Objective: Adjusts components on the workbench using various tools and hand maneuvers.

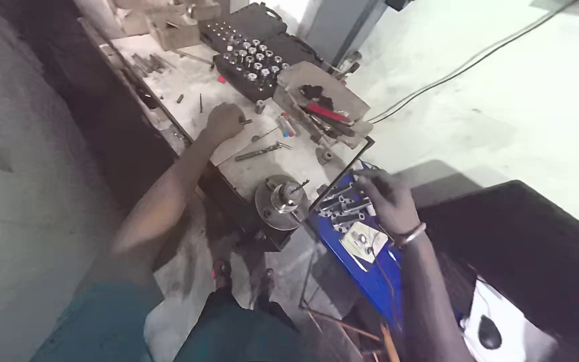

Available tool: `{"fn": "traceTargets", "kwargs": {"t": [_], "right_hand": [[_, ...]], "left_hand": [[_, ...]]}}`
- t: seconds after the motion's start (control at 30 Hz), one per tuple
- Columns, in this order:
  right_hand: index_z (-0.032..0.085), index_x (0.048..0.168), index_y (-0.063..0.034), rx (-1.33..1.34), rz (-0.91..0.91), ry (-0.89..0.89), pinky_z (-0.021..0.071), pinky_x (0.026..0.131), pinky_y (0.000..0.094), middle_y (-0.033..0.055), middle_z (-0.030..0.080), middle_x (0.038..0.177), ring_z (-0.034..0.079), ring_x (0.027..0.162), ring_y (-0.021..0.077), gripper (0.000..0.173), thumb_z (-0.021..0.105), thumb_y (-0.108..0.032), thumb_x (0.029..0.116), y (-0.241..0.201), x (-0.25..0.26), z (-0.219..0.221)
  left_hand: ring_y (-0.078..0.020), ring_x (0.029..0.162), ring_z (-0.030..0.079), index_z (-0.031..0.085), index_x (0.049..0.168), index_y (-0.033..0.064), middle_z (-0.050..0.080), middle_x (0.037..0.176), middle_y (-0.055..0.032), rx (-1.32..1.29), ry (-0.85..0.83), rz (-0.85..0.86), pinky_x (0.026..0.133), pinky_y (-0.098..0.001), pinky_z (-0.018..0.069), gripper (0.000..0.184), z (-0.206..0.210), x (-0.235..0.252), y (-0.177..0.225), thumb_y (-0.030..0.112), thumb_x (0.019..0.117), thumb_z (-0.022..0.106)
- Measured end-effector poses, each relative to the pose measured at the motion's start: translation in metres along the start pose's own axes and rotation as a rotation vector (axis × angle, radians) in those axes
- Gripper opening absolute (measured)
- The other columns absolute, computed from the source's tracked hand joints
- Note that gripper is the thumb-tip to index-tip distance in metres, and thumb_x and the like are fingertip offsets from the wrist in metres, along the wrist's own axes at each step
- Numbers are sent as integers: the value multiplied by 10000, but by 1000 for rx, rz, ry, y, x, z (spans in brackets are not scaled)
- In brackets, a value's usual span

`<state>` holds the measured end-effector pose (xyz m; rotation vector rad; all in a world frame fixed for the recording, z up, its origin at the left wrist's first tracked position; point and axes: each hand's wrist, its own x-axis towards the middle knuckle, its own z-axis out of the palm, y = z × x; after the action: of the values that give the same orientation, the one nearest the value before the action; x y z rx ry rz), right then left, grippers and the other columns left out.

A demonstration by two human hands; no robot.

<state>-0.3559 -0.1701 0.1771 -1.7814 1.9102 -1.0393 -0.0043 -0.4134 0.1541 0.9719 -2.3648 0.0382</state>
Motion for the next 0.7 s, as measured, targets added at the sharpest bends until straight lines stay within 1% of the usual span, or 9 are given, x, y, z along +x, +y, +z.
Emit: {"fn": "traceTargets", "kwargs": {"t": [0.07,0.13,0.23,0.33,0.47,0.5,0.53,0.6,0.7], "right_hand": [[676,1205,-40,-189,35,-60,601,780,462,115,721,1006,711,850,211,355,557,-334,1046,-4,51,-9],[666,1229,-80,-370,24,-106,586,833,573,149,713,1086,717,934,302,339,557,-351,1059,-1,109,-7],[670,1292,-77,-623,95,-222,479,985,687,223,645,1290,632,1184,433,432,552,-409,1042,13,198,8],[650,1307,-33,-785,185,-369,441,998,727,281,651,1281,606,1216,493,504,541,-446,1041,23,245,28],[488,1512,-141,-957,286,-708,394,1103,667,211,568,1446,526,1351,424,544,497,-452,1065,19,273,41],[681,1291,-122,-943,-2,-427,501,897,719,226,715,1153,677,1081,449,499,587,-504,982,65,273,49],[720,1185,-109,-897,-80,-324,502,805,753,245,718,1042,685,976,476,476,643,-505,933,85,281,51],[636,1356,-160,-919,58,-367,497,835,749,269,673,1195,648,1091,500,550,689,-474,907,50,281,39],[606,1321,-34,-972,211,-366,465,859,778,310,616,1285,602,1159,552,581,791,-357,875,-14,262,11]], "left_hand": [[-412,1006,666,777,975,69,718,983,-193,-151,-329,-193,899,-636,501,197,43,25,-27,229,977,661],[-387,1057,664,781,1015,98,723,1035,-171,-165,-507,-300,921,-626,498,178,59,40,-34,240,964,688],[-377,1072,666,789,1051,115,725,1063,-172,-167,-500,-323,940,-617,503,190,61,36,-32,250,972,683],[-377,1107,647,784,1073,111,707,1093,-183,-181,-466,-323,962,-602,493,212,62,32,-34,266,985,668],[-343,1099,650,791,1083,127,707,1089,-163,-234,-426,-342,961,-561,508,190,68,22,-39,232,970,680],[-337,1092,650,791,1080,130,707,1085,-160,-248,-418,-349,959,-555,509,186,69,21,-39,226,963,683],[-335,1088,650,791,1080,129,705,1084,-160,-262,-414,-357,962,-554,509,186,69,21,-39,225,960,687],[-334,1074,659,789,1073,123,708,1076,-159,-263,-413,-356,950,-555,518,189,68,22,-39,241,960,691],[-334,1111,649,781,1114,123,699,1122,-161,-260,-409,-354,985,-543,506,213,67,22,-39,248,956,710]]}}
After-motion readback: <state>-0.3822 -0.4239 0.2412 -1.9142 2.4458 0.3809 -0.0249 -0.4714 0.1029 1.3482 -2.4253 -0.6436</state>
